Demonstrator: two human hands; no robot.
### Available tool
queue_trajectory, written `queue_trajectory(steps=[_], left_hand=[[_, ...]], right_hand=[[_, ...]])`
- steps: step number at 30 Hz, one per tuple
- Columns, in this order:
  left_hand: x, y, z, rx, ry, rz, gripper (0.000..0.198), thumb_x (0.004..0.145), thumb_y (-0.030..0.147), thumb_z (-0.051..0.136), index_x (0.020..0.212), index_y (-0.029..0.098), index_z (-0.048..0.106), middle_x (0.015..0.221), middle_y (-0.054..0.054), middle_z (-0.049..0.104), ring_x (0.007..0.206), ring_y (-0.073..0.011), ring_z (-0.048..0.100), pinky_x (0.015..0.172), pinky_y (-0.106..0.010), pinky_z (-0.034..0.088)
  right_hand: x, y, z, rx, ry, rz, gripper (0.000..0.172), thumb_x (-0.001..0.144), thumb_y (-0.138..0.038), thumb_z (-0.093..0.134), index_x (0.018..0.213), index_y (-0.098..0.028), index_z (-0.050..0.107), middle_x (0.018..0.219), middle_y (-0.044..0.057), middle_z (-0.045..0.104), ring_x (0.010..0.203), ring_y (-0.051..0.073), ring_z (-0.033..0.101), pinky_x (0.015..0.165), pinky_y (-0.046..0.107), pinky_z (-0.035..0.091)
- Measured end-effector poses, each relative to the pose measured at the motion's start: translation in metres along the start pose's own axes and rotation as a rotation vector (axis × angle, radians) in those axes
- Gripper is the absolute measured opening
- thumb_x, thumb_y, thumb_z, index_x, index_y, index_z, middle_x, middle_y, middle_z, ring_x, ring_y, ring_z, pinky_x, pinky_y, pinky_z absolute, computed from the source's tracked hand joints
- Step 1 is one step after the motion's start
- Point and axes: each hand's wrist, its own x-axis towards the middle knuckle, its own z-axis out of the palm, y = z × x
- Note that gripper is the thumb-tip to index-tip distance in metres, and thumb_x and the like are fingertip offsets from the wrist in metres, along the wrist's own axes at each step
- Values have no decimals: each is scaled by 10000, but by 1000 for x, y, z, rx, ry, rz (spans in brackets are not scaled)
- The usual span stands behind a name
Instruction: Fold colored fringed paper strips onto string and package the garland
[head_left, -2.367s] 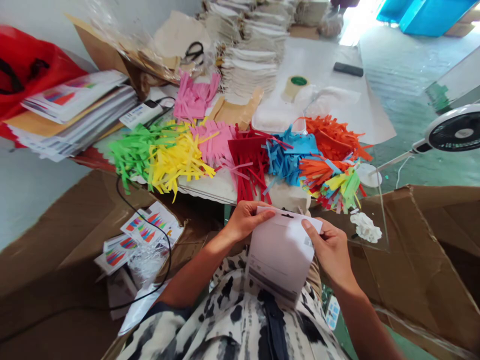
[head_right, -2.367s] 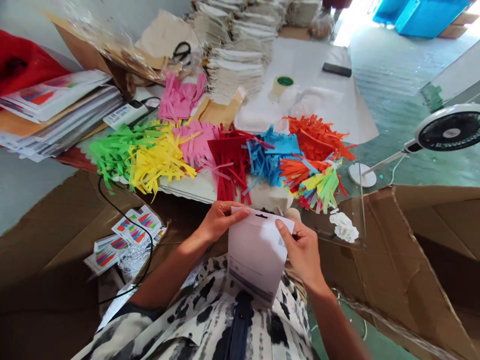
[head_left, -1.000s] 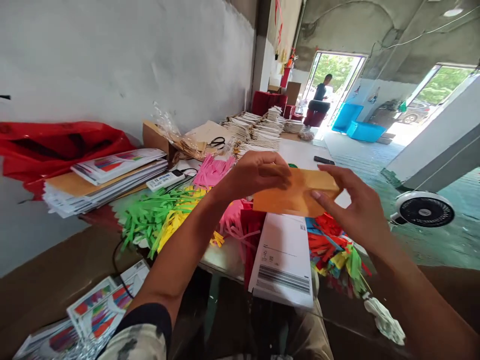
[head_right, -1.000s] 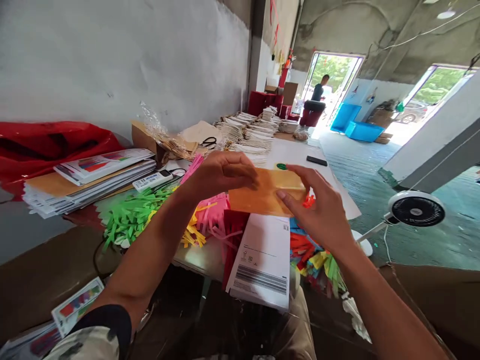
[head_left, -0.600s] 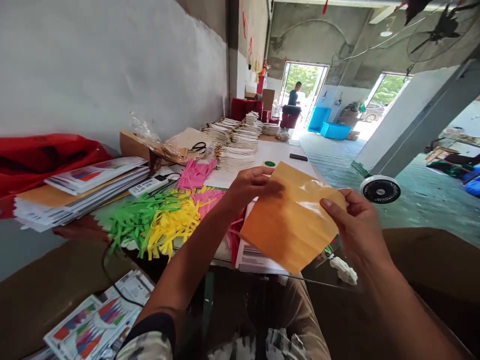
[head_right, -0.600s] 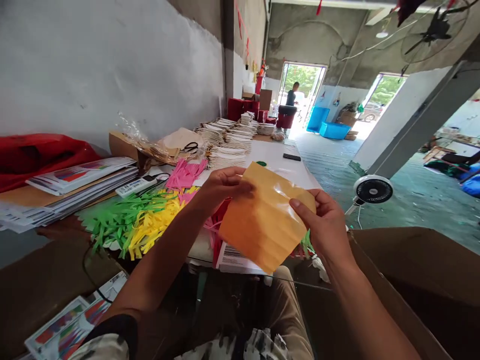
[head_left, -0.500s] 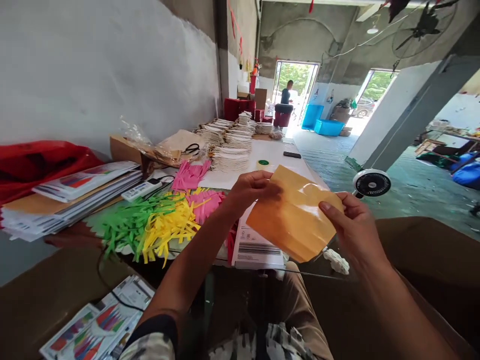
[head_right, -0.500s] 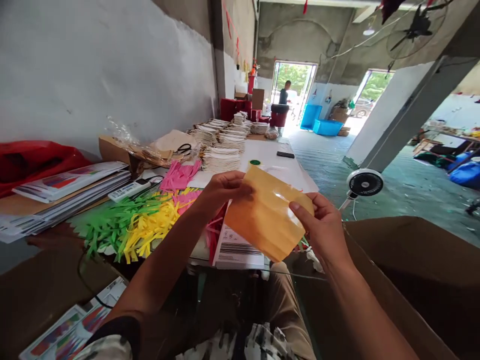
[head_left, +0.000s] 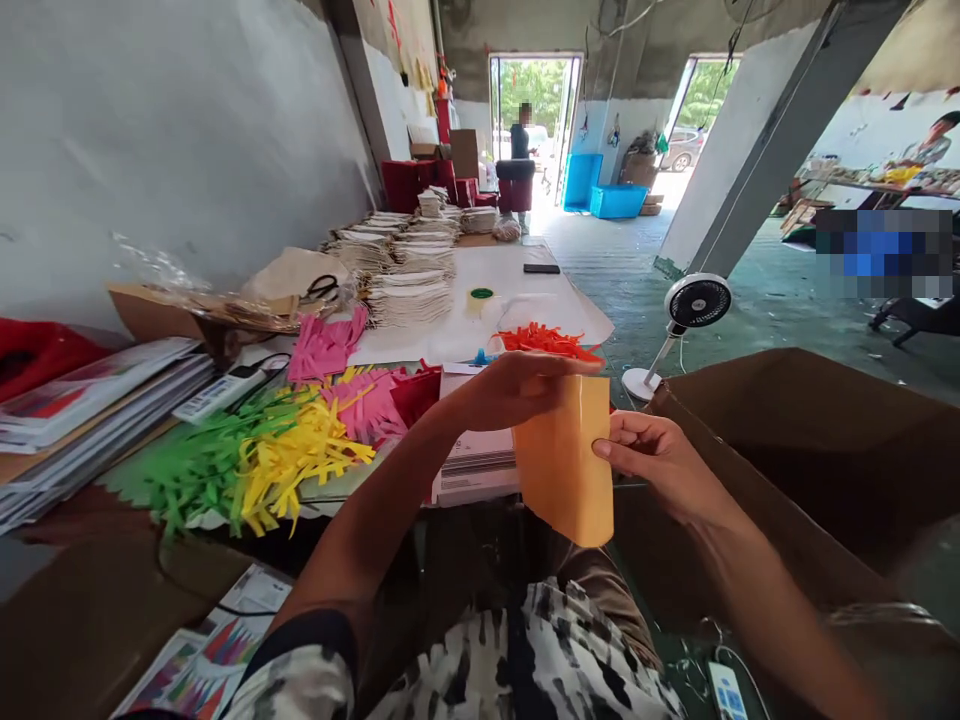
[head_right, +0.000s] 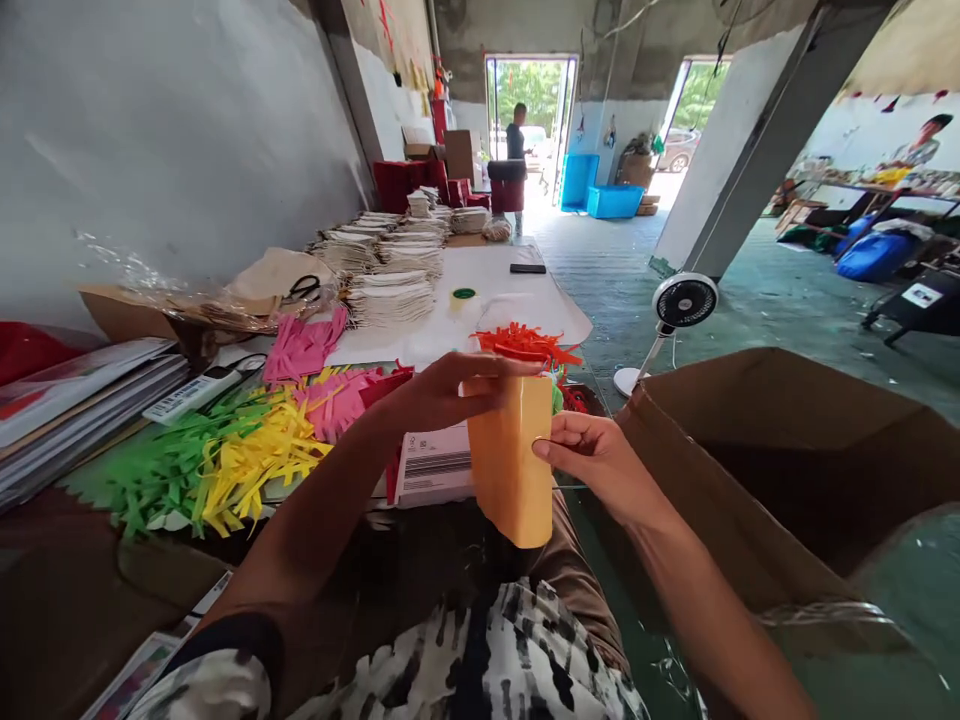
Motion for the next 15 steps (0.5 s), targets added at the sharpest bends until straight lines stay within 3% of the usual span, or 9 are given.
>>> queue_trajectory(steps=[3, 5, 8, 10, 13, 15], left_hand=[[-2, -1, 14, 114, 256, 102, 329, 889, 274, 767, 1215, 304, 803, 1223, -63, 776, 1307, -285, 639, 1169, -478, 493], [-10, -4, 25, 104, 392, 94, 301, 965, 332, 717, 1257, 293, 779, 1278, -74, 753, 1316, -265, 632, 1194, -461, 470], [-31, -7, 49, -18, 383, 68, 378, 1008, 450, 677, 1350, 295, 724, 1385, -90, 697, 1362, -265, 609, 1217, -446, 448], [-44, -8, 70, -38, 365, 99, 568, 946, 564, 731, 1449, 312, 654, 1459, -102, 647, 1421, -298, 565, 1243, -477, 425], [-55, -5, 104, 75, 383, 183, 992, 720, 627, 916, 1578, 335, 513, 1571, -127, 565, 1489, -364, 497, 1272, -550, 386], [-57, -4, 119, 145, 469, 190, 979, 727, 538, 944, 1579, 333, 508, 1578, -128, 572, 1473, -360, 525, 1262, -557, 401]], right_hand=[[-6, 10, 6, 132, 264, -76, 338, 746, -483, 922, 757, -210, 723, 618, -34, 584, 531, 98, 455, 512, 245, 392], [-8, 14, 7, 222, 463, -135, 340, 714, -469, 940, 782, -225, 712, 643, -31, 611, 548, 107, 496, 530, 244, 432], [-10, 16, 8, 326, 661, -204, 350, 702, -451, 945, 836, -238, 701, 737, -21, 672, 618, 120, 573, 610, 254, 513], [-9, 16, 11, 381, 745, -247, 352, 720, -441, 936, 845, -239, 676, 791, -22, 691, 663, 119, 606, 677, 262, 551], [-6, 15, 22, 417, 795, -288, 338, 768, -447, 899, 884, -243, 657, 931, -3, 739, 770, 133, 668, 775, 284, 582], [-3, 15, 31, 419, 772, -292, 319, 807, -468, 864, 945, -253, 672, 1010, 13, 757, 825, 147, 691, 795, 292, 588]])
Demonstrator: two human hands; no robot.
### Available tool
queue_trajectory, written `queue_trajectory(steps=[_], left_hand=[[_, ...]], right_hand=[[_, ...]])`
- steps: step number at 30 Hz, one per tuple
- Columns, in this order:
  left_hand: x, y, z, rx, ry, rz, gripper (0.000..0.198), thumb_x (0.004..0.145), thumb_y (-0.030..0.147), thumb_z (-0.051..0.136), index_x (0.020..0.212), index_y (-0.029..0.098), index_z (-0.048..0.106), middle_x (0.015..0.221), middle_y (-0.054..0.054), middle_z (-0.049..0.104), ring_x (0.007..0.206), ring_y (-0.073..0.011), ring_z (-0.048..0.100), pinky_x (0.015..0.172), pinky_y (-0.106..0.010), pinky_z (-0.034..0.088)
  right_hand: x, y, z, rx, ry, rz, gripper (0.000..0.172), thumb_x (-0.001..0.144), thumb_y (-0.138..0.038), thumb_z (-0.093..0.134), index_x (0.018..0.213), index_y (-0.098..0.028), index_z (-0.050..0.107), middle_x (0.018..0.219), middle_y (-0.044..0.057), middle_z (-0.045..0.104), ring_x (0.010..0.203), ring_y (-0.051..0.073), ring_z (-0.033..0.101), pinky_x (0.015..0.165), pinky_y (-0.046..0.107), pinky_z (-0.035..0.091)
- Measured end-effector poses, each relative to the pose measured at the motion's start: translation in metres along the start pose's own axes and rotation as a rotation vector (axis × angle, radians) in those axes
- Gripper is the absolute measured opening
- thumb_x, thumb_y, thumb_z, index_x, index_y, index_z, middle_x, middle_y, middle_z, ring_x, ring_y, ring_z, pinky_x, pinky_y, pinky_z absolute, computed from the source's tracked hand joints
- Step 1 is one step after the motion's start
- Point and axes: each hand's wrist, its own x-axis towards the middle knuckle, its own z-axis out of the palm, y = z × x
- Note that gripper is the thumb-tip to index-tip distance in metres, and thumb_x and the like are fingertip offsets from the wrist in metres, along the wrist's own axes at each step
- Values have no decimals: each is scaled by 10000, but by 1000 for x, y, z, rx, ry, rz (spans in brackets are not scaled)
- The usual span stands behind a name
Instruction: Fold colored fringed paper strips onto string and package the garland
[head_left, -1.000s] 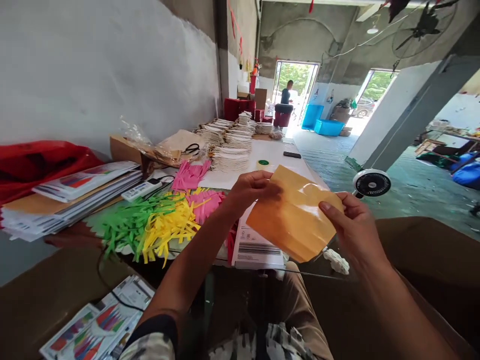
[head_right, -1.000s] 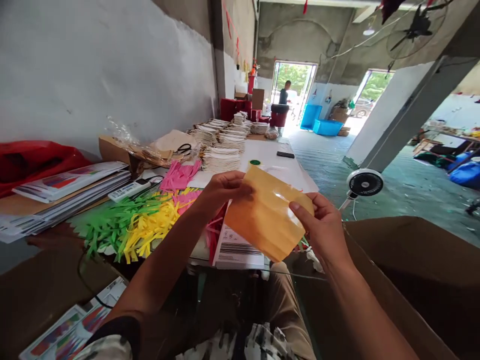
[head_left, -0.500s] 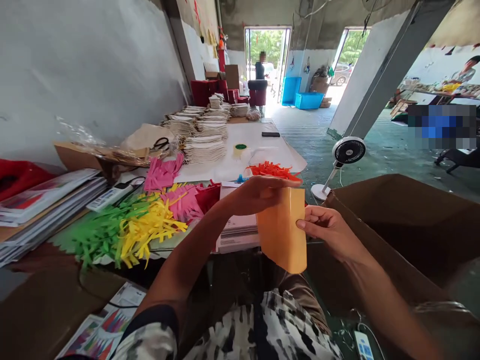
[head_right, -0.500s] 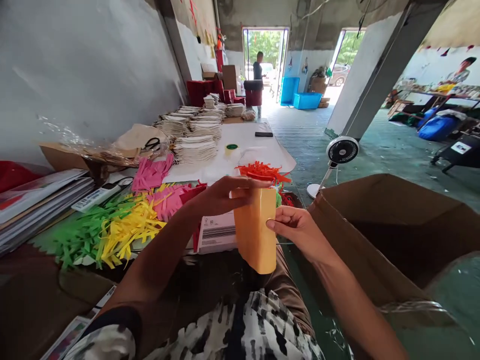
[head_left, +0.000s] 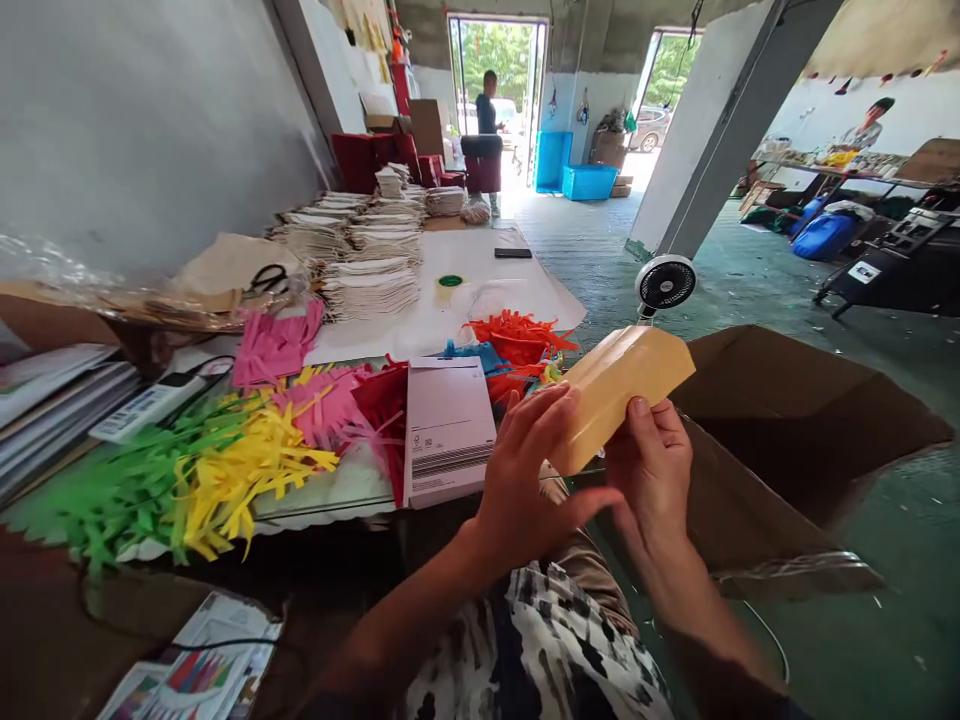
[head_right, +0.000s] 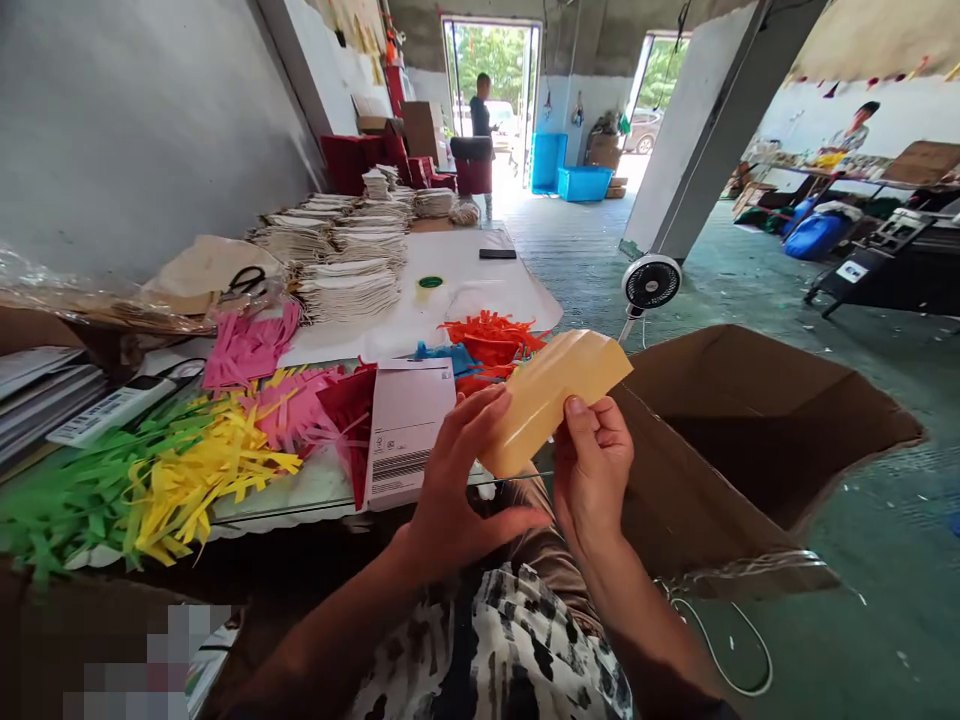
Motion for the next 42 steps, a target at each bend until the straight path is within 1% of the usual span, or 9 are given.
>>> queue_trajectory(steps=[5, 7, 9, 12, 15, 20, 30, 37, 42], left_hand=[[8, -3, -18, 40, 164, -191, 214, 970, 347, 750, 1163, 278, 811, 1142, -55, 821, 1072, -233, 755, 1004, -372, 579], [16, -5, -39, 36, 177, -274, 135, 957, 345, 762, 1008, 256, 850, 975, -34, 831, 888, -194, 751, 859, -309, 585], [21, -4, -58, -4, 162, -326, 147, 934, 351, 780, 918, 229, 859, 841, -24, 804, 753, -162, 700, 736, -270, 554], [24, -4, -72, -137, 36, -386, 215, 924, 385, 781, 881, 184, 846, 753, -19, 747, 667, -123, 610, 637, -233, 485], [19, -5, -71, -226, -87, -412, 379, 951, 479, 738, 774, 145, 769, 674, 4, 620, 620, -92, 474, 581, -221, 383], [5, -10, -66, -282, -110, -466, 538, 1032, 576, 575, 706, 149, 582, 656, 36, 365, 632, -87, 286, 553, -246, 232], [-8, -26, -69, -308, -25, -641, 588, 1014, 644, 547, 680, 184, 396, 683, 34, 285, 646, -86, 243, 553, -261, 175], [-11, -32, -79, -237, -80, -592, 571, 1028, 598, 535, 664, 185, 386, 662, 43, 276, 631, -87, 237, 547, -262, 173], [-10, -32, -84, -245, -77, -629, 537, 1045, 569, 504, 685, 186, 392, 675, 41, 279, 644, -90, 254, 552, -266, 183]], right_hand=[[-15, -1, 4, -150, -315, 112, 334, 946, -553, 719, 852, -233, 709, 772, 9, 728, 600, 122, 614, 597, 250, 525], [-24, -14, -1, -396, -606, 116, 483, 1021, -544, 622, 672, -213, 666, 614, 10, 666, 520, 119, 574, 541, 247, 488], [-33, -31, -5, -655, -778, -77, 467, 1035, -441, 639, 628, -213, 648, 575, 2, 650, 510, 118, 580, 512, 244, 457], [-36, -50, 1, -829, -611, -629, 51, 969, -262, 745, 933, -228, 753, 888, 34, 781, 760, 164, 705, 679, 282, 533], [-28, -47, 16, -938, -621, -885, 252, 955, -210, 756, 1203, -248, 749, 1160, 79, 786, 1051, 241, 719, 901, 384, 554], [-20, -19, 25, -940, -645, -871, 257, 961, -131, 740, 1183, -260, 751, 1049, 29, 818, 953, 198, 753, 879, 371, 572], [-25, 18, 21, -970, -607, -1097, 382, 902, -42, 770, 1218, -255, 740, 1154, 69, 830, 1002, 225, 796, 1004, 449, 575], [-24, 27, 27, -861, -570, -773, 343, 915, -136, 796, 1218, -292, 760, 1096, 38, 815, 991, 222, 768, 900, 400, 615], [-20, 29, 31, -878, -627, -846, 251, 916, -103, 777, 1090, -284, 771, 1054, 32, 799, 973, 217, 743, 948, 425, 583]])
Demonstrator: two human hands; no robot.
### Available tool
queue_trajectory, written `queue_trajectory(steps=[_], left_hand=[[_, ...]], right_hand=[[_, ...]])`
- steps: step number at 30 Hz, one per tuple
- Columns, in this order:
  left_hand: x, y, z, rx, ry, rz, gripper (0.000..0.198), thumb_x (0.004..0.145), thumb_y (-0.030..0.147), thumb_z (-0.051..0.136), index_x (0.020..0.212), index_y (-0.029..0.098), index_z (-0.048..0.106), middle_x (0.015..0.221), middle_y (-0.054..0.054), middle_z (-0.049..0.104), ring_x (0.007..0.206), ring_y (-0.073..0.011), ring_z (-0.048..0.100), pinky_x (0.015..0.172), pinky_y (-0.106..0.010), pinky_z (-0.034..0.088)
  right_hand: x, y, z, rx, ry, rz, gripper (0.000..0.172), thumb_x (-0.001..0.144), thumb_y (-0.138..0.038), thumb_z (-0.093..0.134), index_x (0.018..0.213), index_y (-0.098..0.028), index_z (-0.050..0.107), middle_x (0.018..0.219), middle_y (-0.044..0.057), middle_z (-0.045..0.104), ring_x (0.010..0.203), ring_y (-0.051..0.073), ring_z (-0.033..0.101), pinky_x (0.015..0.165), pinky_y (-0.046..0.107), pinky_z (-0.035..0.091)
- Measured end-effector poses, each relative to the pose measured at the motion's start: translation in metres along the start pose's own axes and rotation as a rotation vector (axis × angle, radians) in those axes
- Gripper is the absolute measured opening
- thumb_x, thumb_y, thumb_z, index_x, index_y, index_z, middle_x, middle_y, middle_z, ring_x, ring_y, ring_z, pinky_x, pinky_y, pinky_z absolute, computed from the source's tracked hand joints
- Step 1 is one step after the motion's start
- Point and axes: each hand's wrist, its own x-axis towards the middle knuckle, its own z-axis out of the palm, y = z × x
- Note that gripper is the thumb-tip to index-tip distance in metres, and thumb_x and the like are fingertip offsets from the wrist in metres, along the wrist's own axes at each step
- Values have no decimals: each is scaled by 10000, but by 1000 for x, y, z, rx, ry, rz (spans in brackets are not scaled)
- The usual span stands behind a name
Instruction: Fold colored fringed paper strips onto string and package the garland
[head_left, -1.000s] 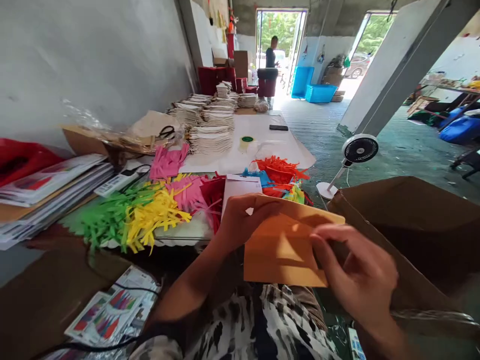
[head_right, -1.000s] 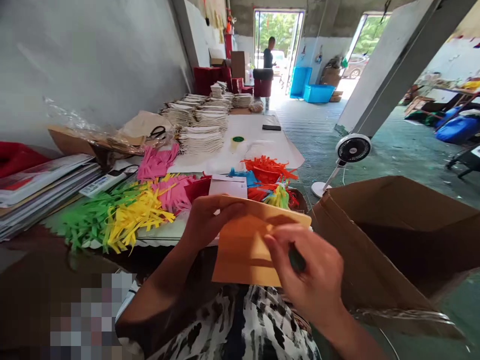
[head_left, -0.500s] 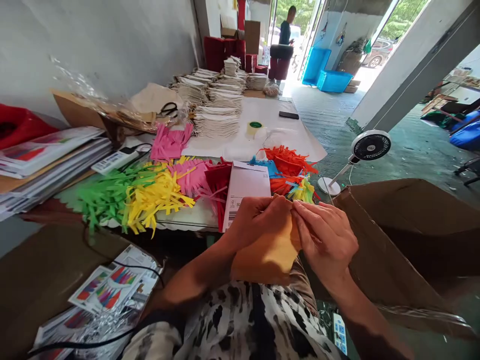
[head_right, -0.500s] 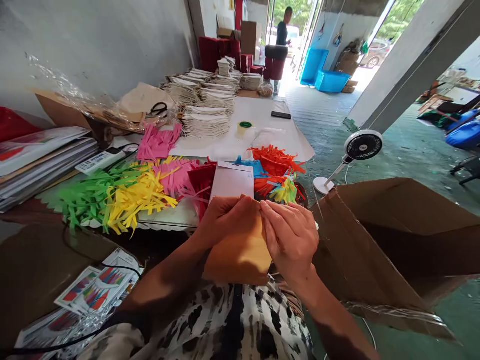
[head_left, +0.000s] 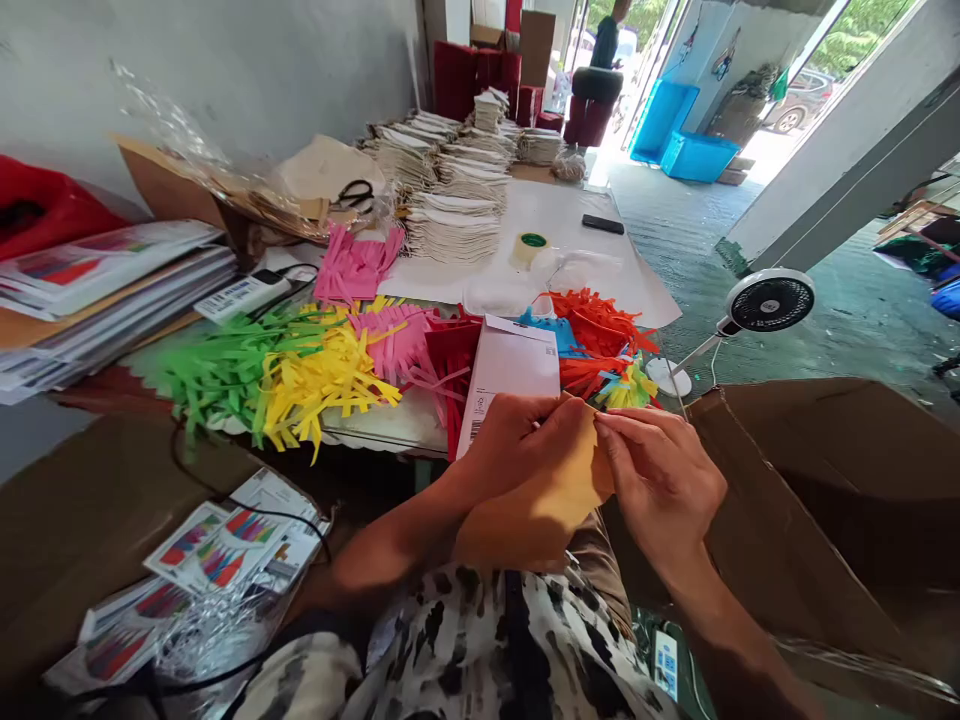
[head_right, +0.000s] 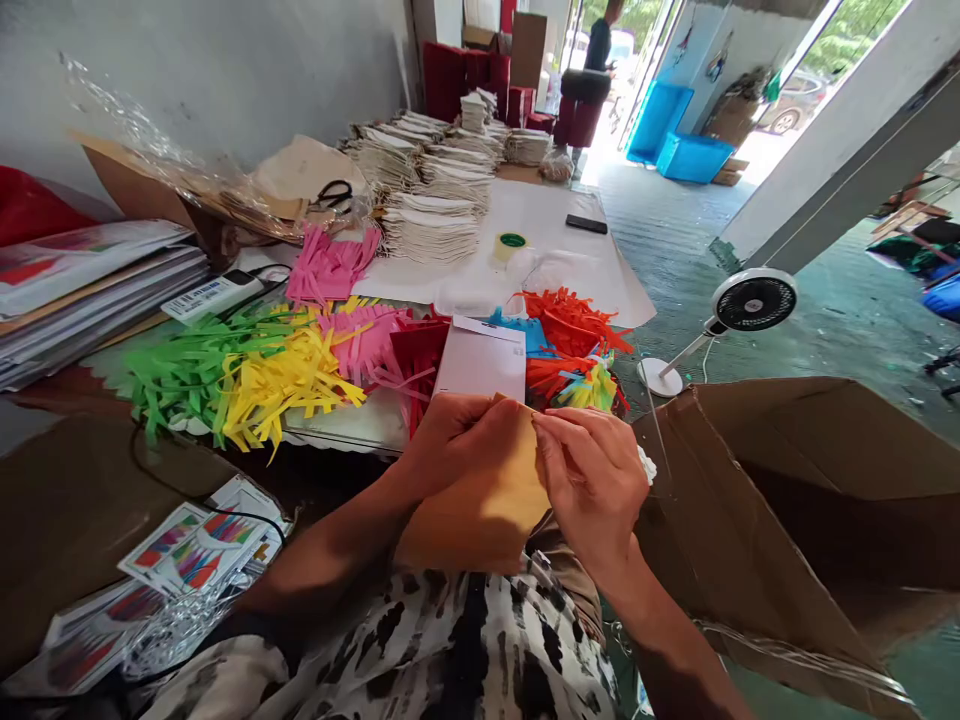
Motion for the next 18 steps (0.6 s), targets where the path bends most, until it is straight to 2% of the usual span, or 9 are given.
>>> queue_trajectory(steps=[5, 9, 11, 13, 15, 16, 18], left_hand=[[3, -2, -8, 79, -3, -15, 545, 1037, 573, 505, 676, 181, 397, 662, 46, 282, 644, -88, 261, 566, -269, 187], [10, -8, -26, 178, 18, -54, 514, 1049, 535, 474, 688, 169, 467, 648, 48, 359, 646, -94, 334, 584, -259, 241], [15, -11, -41, 291, 3, -79, 512, 1055, 522, 465, 691, 166, 521, 629, 45, 409, 632, -104, 382, 590, -261, 281], [22, -14, -58, 439, -30, -51, 496, 1062, 489, 475, 706, 166, 593, 661, 22, 528, 669, -131, 497, 647, -269, 386], [33, -20, -75, 587, -74, 69, 426, 1064, 416, 503, 772, 171, 694, 917, -51, 718, 914, -196, 656, 860, -326, 506], [40, -24, -82, 658, -92, 142, 386, 1059, 375, 522, 806, 176, 735, 1131, -92, 749, 1115, -239, 670, 1013, -382, 505], [57, -36, -93, 789, -118, 236, 318, 1036, 312, 569, 839, 191, 787, 1505, -117, 628, 1464, -309, 517, 1249, -513, 362]], right_hand=[[8, 3, 10, 19, -115, 26, 141, 958, -161, 737, 1054, -261, 710, 1025, 35, 773, 1001, 224, 719, 934, 416, 553], [17, 4, 13, 72, -239, -6, 78, 1000, -178, 654, 1038, -245, 668, 1071, 51, 734, 1050, 230, 681, 967, 423, 510], [26, 8, 13, 165, -259, 53, 61, 1006, -197, 646, 1029, -250, 666, 1067, 46, 717, 1058, 223, 671, 969, 405, 509], [41, 18, 16, 313, -234, 184, 18, 1008, -241, 663, 1010, -255, 674, 1054, 40, 700, 1054, 211, 669, 953, 375, 523], [61, 36, 28, 456, -211, 301, 52, 998, -300, 690, 980, -252, 684, 1073, 43, 696, 1073, 207, 668, 949, 357, 533], [73, 46, 38, 506, -229, 338, 92, 988, -332, 707, 962, -246, 689, 1097, 48, 699, 1090, 209, 666, 951, 354, 533], [94, 71, 63, 585, -302, 383, 188, 954, -412, 745, 937, -231, 696, 1095, 51, 708, 1056, 205, 662, 921, 345, 528]])
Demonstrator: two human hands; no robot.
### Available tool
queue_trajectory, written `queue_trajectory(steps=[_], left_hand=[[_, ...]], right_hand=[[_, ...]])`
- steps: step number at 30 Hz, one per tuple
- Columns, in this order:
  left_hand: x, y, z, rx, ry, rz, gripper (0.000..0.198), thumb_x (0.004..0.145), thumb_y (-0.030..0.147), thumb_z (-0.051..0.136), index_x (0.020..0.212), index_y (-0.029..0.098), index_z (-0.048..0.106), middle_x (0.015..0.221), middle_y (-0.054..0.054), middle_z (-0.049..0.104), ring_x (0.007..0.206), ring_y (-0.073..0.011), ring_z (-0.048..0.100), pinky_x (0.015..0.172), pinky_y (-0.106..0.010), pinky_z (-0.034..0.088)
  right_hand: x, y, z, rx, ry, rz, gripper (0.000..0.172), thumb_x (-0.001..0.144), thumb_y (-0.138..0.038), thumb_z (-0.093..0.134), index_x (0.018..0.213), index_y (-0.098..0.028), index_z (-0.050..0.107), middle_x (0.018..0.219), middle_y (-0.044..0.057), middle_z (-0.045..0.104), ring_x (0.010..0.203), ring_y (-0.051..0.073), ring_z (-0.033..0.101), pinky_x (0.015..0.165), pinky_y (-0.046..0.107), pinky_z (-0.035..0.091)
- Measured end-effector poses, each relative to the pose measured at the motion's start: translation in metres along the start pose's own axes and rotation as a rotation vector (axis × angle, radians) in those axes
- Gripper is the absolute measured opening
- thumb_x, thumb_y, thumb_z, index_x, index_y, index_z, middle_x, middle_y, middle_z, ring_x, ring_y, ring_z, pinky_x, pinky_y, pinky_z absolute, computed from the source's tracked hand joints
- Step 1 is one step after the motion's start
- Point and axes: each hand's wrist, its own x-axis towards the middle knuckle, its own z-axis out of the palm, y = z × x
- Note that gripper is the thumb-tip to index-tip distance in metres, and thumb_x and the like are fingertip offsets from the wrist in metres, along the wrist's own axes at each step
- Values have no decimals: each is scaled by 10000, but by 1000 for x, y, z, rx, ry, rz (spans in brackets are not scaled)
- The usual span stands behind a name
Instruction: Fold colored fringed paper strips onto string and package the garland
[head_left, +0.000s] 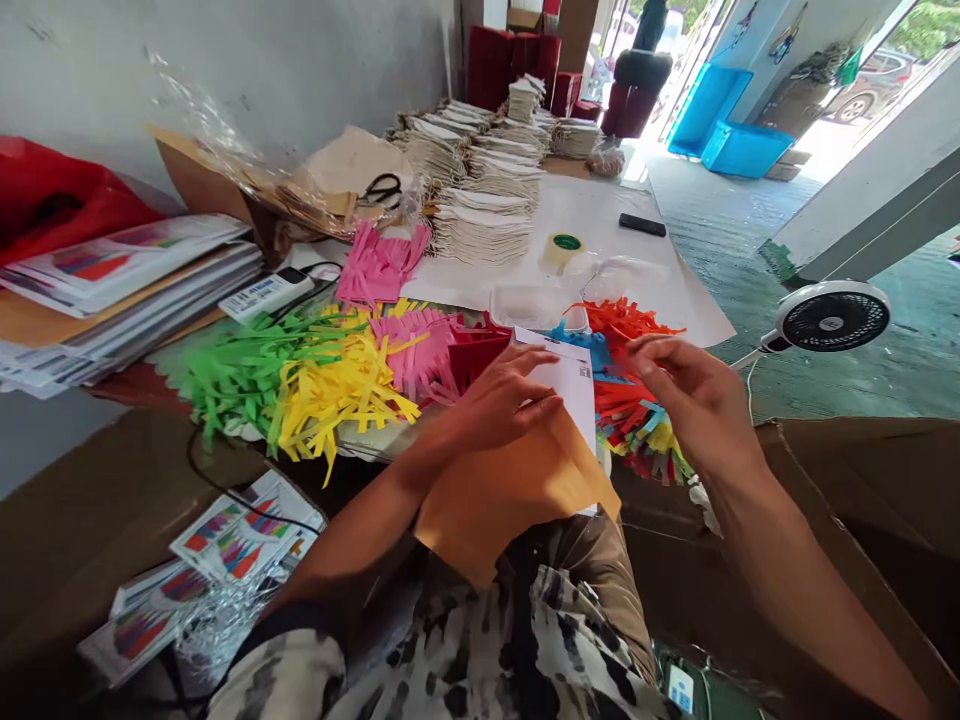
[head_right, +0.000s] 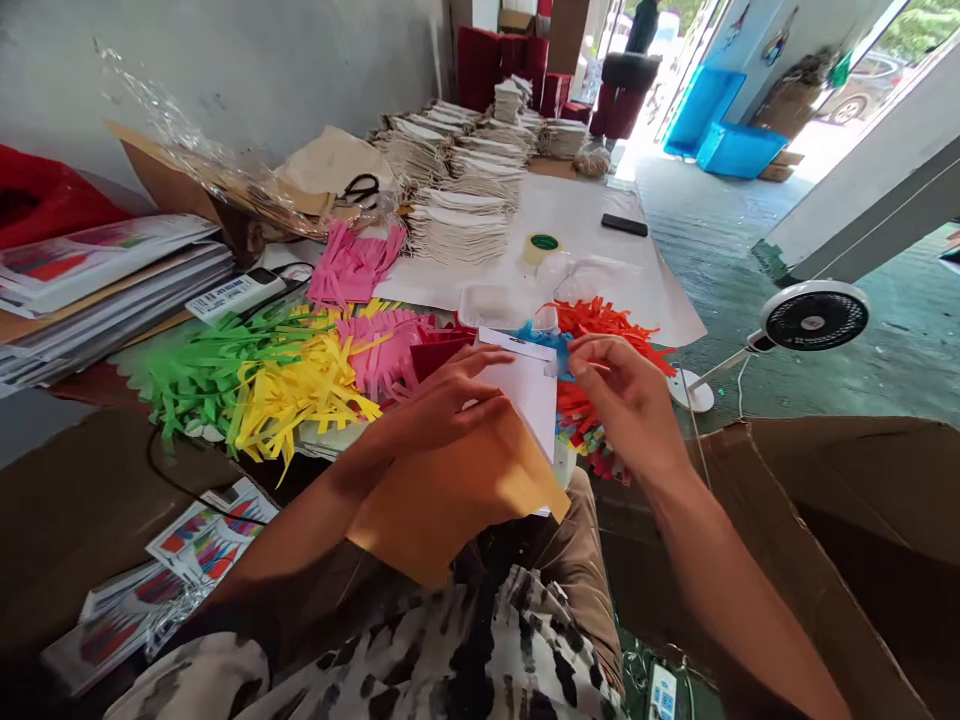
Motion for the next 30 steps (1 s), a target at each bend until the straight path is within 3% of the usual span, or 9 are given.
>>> queue_trajectory(steps=[2, 4, 7, 10, 13, 20, 25, 30], left_hand=[[12, -19, 6, 111, -29, -14, 287, 1008, 289, 615, 808, 198, 800, 1635, -104, 523, 1602, -355, 355, 1320, -621, 214], [21, -34, 16, 173, -74, -51, 269, 1000, 289, 629, 823, 202, 812, 1634, -114, 525, 1618, -382, 330, 1314, -687, 170], [23, -47, 29, 199, -102, -72, 297, 1044, 317, 567, 948, 206, 826, 1539, -154, 609, 1532, -367, 476, 1287, -703, 235], [18, -51, 36, 182, -47, -82, 343, 1076, 335, 514, 982, 196, 813, 1476, -159, 649, 1408, -313, 599, 1278, -632, 317], [14, -51, 40, 167, 5, -92, 345, 1082, 336, 509, 954, 194, 797, 1472, -147, 649, 1377, -289, 617, 1293, -605, 309], [16, -50, 40, 165, -44, -132, 315, 1080, 325, 532, 908, 191, 759, 1316, -106, 754, 1386, -284, 612, 1323, -644, 214], [14, -50, 39, 141, -58, -165, 292, 1080, 325, 543, 923, 207, 759, 1279, -64, 784, 1381, -277, 619, 1337, -696, 75], [12, -50, 40, 127, -53, -168, 284, 1083, 330, 537, 956, 228, 770, 1291, -48, 783, 1395, -281, 610, 1328, -719, 51]], right_hand=[[32, 25, 7, 8, -108, 85, 320, 913, -520, 762, 891, -210, 688, 958, 37, 692, 886, 176, 627, 802, 321, 507], [55, 50, 18, -36, -192, 166, 437, 865, -620, 767, 874, -191, 679, 839, 18, 644, 739, 145, 538, 669, 296, 441], [74, 79, 32, -118, -276, 190, 521, 833, -695, 743, 846, -181, 657, 766, 4, 590, 666, 125, 444, 587, 282, 356], [81, 98, 39, -208, -346, 163, 483, 883, -668, 673, 852, -187, 647, 789, 16, 614, 675, 131, 459, 590, 284, 370], [85, 107, 42, -287, -394, 167, 397, 906, -591, 638, 871, -196, 657, 782, 14, 624, 656, 134, 457, 583, 287, 375], [88, 116, 52, -381, -468, 175, 241, 865, -438, 640, 819, -206, 683, 700, -2, 580, 606, 134, 429, 558, 284, 334], [89, 121, 59, -422, -511, 179, 218, 845, -403, 634, 763, -210, 694, 638, -11, 558, 564, 133, 427, 544, 292, 324], [87, 124, 63, -422, -510, 165, 231, 845, -423, 661, 760, -212, 702, 676, -1, 585, 582, 133, 443, 561, 299, 335]])
